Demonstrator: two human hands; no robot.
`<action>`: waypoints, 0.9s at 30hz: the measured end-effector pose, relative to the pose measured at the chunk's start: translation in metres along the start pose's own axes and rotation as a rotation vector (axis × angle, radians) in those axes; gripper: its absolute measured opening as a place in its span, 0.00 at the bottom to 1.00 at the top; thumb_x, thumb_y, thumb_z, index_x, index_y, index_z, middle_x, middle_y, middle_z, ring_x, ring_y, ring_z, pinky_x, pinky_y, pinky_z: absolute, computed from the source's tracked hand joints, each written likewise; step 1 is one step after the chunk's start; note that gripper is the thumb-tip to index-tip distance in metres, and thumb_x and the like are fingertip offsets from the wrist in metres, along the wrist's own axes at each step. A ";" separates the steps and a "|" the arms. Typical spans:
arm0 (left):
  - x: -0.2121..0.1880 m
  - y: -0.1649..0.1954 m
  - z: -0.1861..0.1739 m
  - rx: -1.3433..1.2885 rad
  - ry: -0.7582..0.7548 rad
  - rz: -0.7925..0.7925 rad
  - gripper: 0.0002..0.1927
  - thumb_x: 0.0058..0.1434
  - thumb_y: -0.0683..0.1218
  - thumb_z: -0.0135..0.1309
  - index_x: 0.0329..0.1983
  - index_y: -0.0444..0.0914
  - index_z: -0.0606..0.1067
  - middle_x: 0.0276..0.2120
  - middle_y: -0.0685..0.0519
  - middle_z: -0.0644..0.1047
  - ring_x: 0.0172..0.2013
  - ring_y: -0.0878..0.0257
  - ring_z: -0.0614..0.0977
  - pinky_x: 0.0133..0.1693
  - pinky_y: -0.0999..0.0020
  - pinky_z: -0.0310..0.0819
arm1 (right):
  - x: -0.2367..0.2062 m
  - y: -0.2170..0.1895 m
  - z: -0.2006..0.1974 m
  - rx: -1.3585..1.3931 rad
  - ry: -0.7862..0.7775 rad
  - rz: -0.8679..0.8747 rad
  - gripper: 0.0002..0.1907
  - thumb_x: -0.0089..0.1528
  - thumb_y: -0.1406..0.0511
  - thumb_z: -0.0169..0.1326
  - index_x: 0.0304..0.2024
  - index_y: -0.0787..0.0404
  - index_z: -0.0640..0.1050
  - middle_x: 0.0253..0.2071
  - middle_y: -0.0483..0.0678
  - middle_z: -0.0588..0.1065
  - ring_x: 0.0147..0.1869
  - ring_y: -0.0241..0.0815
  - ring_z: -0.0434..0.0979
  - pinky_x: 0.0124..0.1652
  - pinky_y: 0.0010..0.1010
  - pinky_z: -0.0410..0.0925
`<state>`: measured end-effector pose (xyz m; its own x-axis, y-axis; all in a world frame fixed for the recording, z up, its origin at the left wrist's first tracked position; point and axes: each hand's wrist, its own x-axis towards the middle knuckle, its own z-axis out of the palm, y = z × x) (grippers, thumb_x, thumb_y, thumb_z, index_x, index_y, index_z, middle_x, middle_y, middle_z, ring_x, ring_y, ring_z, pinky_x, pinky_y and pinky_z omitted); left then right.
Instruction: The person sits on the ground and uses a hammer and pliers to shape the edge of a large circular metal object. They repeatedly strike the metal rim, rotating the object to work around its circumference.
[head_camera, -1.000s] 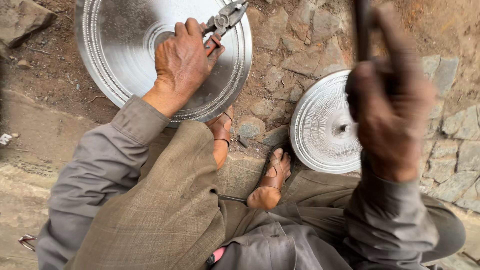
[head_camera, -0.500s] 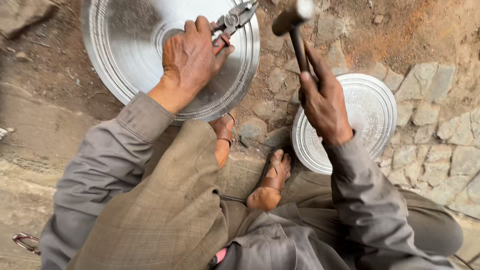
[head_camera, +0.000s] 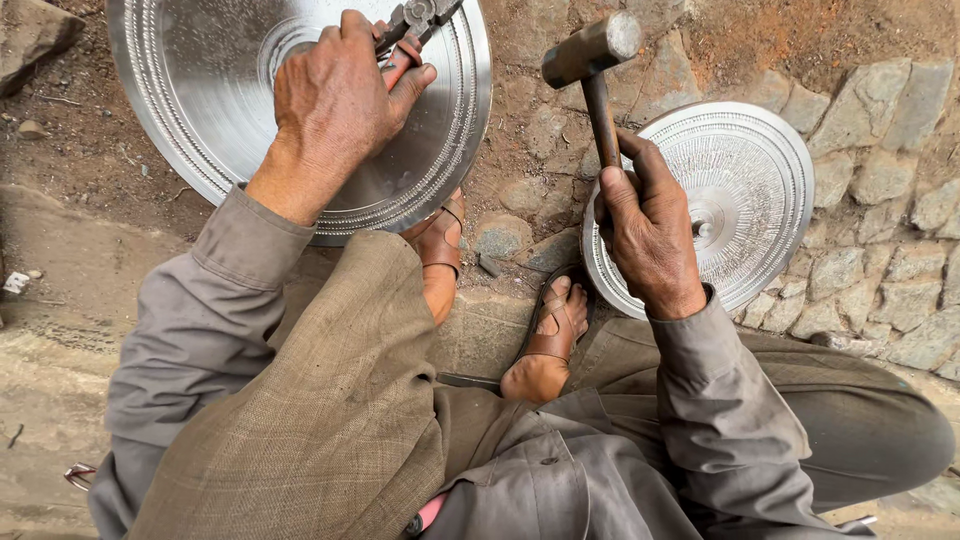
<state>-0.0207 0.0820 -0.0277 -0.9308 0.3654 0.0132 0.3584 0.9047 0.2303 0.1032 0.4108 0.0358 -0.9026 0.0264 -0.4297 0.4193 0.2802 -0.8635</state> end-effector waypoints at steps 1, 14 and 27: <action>0.000 0.000 0.000 0.008 0.010 0.007 0.35 0.69 0.68 0.67 0.45 0.29 0.73 0.27 0.41 0.77 0.24 0.52 0.82 0.24 0.57 0.76 | 0.000 0.000 0.000 -0.011 0.005 -0.015 0.20 0.74 0.66 0.48 0.69 0.63 0.70 0.29 0.38 0.69 0.31 0.27 0.66 0.31 0.20 0.62; -0.003 0.001 0.005 0.157 0.081 0.049 0.36 0.68 0.69 0.65 0.44 0.32 0.71 0.28 0.47 0.75 0.21 0.61 0.81 0.19 0.67 0.73 | 0.003 -0.022 -0.006 -0.099 -0.016 -0.046 0.24 0.74 0.67 0.48 0.73 0.59 0.66 0.28 0.39 0.69 0.29 0.27 0.68 0.29 0.22 0.63; -0.001 0.020 0.001 0.127 0.095 -0.063 0.34 0.64 0.68 0.62 0.43 0.32 0.70 0.30 0.46 0.73 0.20 0.62 0.80 0.16 0.66 0.73 | 0.040 -0.135 -0.024 0.145 0.212 -0.840 0.23 0.80 0.65 0.45 0.77 0.60 0.64 0.33 0.45 0.71 0.28 0.32 0.68 0.26 0.28 0.65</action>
<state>-0.0124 0.0998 -0.0242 -0.9522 0.2901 0.0957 0.2997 0.9478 0.1092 0.0082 0.3975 0.1412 -0.9112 0.0482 0.4092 -0.3971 0.1625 -0.9033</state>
